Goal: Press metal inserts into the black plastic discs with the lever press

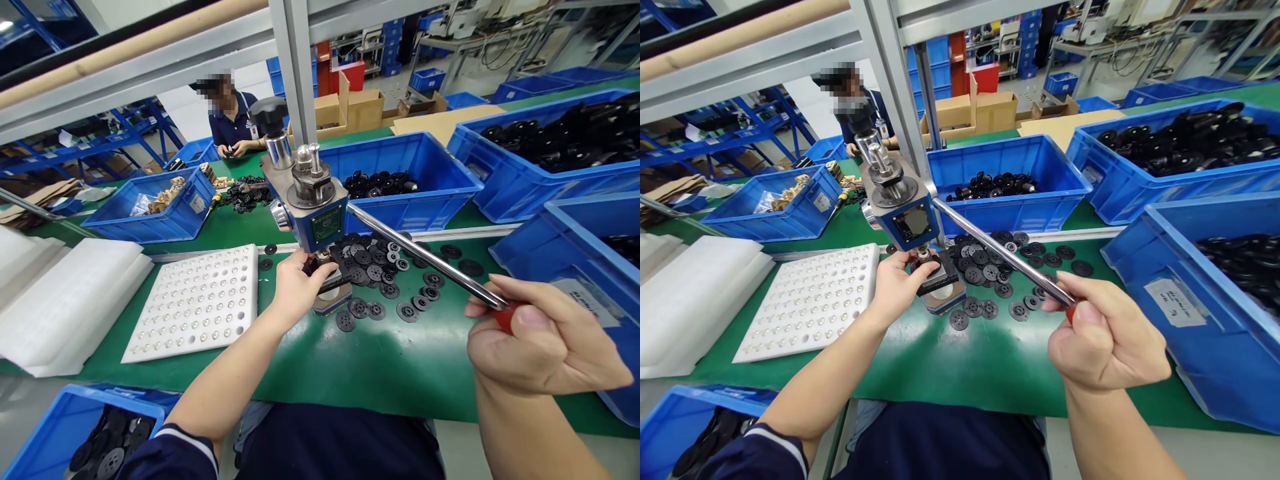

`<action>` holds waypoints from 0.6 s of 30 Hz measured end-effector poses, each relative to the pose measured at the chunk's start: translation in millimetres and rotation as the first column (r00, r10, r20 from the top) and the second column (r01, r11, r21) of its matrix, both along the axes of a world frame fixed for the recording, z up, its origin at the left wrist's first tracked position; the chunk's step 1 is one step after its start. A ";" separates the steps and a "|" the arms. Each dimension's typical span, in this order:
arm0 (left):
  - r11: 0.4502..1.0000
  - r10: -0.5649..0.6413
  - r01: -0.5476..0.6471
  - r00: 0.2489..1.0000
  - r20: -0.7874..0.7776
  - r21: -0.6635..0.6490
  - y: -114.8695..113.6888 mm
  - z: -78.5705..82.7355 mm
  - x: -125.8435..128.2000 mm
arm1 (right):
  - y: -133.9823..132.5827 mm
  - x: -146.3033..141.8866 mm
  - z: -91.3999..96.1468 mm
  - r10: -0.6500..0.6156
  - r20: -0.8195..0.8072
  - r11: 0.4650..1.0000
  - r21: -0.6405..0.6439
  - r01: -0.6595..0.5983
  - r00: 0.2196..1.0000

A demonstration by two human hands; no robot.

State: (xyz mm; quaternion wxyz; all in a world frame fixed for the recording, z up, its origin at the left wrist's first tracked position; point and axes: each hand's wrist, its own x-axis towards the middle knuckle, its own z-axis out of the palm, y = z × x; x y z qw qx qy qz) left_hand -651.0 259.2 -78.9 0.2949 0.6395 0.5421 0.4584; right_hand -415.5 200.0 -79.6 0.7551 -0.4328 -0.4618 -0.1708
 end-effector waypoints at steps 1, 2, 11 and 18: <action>1.000 -0.003 0.003 1.000 0.005 0.003 -0.4 0.2 0.0 | 3.3 -0.5 -2.5 0.003 0.023 0.996 0.087 -0.005 1.000; 1.000 -0.008 0.007 1.000 0.010 0.006 -0.8 0.4 0.1 | 6.5 -0.9 -5.3 -0.011 0.041 0.988 0.157 0.004 0.999; 1.000 0.011 -0.011 1.000 0.010 -0.006 -3.5 1.1 2.9 | 19.0 -8.7 -43.8 0.016 0.020 0.985 0.169 -0.020 1.000; 0.999 0.013 -0.011 0.999 -0.038 0.051 4.7 -7.7 1.6 | 6.4 -1.3 -40.5 0.127 0.062 0.991 -0.051 -0.124 0.990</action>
